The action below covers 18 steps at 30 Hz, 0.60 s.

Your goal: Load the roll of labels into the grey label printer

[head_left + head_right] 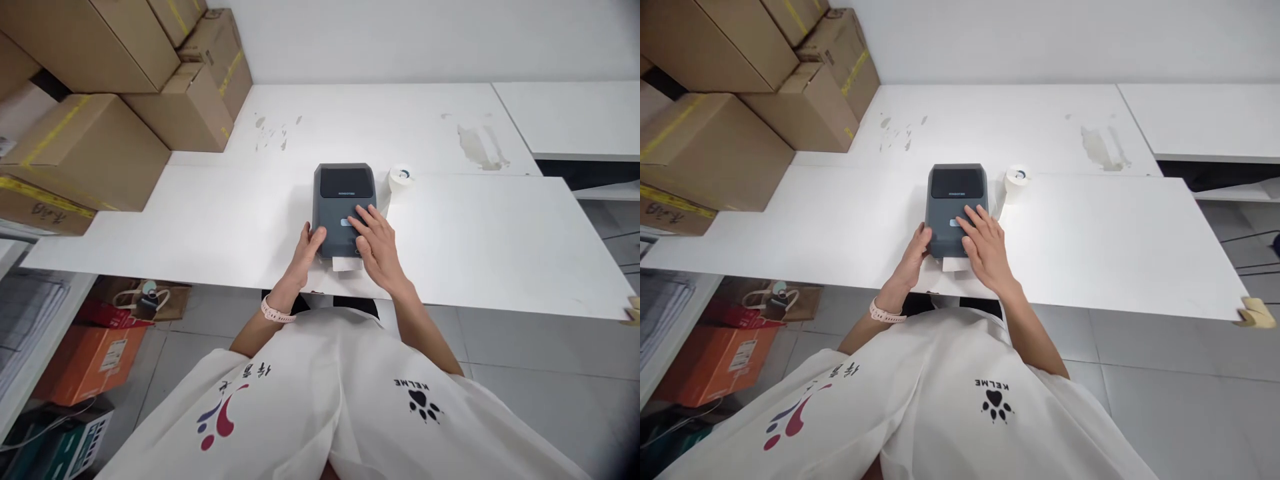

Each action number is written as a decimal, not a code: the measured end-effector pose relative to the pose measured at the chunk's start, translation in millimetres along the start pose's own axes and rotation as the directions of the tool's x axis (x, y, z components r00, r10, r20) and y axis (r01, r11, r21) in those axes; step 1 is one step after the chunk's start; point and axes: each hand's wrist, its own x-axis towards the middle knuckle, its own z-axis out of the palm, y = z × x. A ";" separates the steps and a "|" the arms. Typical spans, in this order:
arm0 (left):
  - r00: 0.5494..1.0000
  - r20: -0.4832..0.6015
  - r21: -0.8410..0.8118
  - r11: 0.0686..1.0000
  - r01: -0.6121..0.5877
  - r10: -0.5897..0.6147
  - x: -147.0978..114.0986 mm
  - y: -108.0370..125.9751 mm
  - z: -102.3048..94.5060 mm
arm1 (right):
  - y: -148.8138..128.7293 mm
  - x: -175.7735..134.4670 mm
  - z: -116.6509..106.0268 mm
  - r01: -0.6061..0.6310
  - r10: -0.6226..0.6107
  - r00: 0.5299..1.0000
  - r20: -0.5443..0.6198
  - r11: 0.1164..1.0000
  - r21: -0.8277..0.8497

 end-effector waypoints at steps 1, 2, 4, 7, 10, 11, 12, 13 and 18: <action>1.000 -0.025 -0.015 1.000 -0.014 0.013 -0.2 -0.3 4.1 | 0.4 -3.4 5.4 -0.010 0.009 1.000 -0.008 0.999 -0.052; 0.998 -0.053 -0.021 0.999 -0.036 0.034 0.3 -1.1 7.7 | 1.4 -5.2 9.8 -0.019 0.017 1.000 -0.021 0.997 -0.081; 0.991 -0.090 0.007 0.995 -0.096 0.096 3.5 -3.1 12.1 | 4.1 -6.0 15.4 -0.021 0.018 0.999 -0.043 0.996 -0.091; 0.986 -0.092 0.053 0.989 -0.135 0.140 8.1 -5.4 10.8 | 6.6 -5.4 18.0 -0.027 0.022 0.998 -0.057 0.995 -0.094; 0.987 -0.087 0.066 0.989 -0.129 0.135 -0.2 -8.4 4.7 | 5.5 -5.6 18.0 -0.028 0.022 0.996 -0.085 0.997 -0.072; 0.980 -0.137 0.098 0.987 -0.131 0.144 -6.8 -10.4 3.0 | 4.7 -5.8 18.0 -0.028 0.022 0.995 -0.097 0.998 -0.059; 0.967 -0.202 0.139 0.982 -0.128 0.155 -14.7 -12.9 1.8 | 3.8 -6.0 18.1 -0.030 0.025 0.994 -0.107 0.998 -0.048; 0.942 -0.285 0.196 0.973 -0.124 0.177 -23.1 -15.6 1.2 | 3.0 -6.2 18.2 -0.036 0.032 0.993 -0.111 0.999 -0.039; 0.993 0.049 0.124 0.987 0.104 -0.111 -44.2 -17.8 8.5 | 3.3 -6.2 18.6 -0.051 0.050 0.992 -0.119 0.999 -0.005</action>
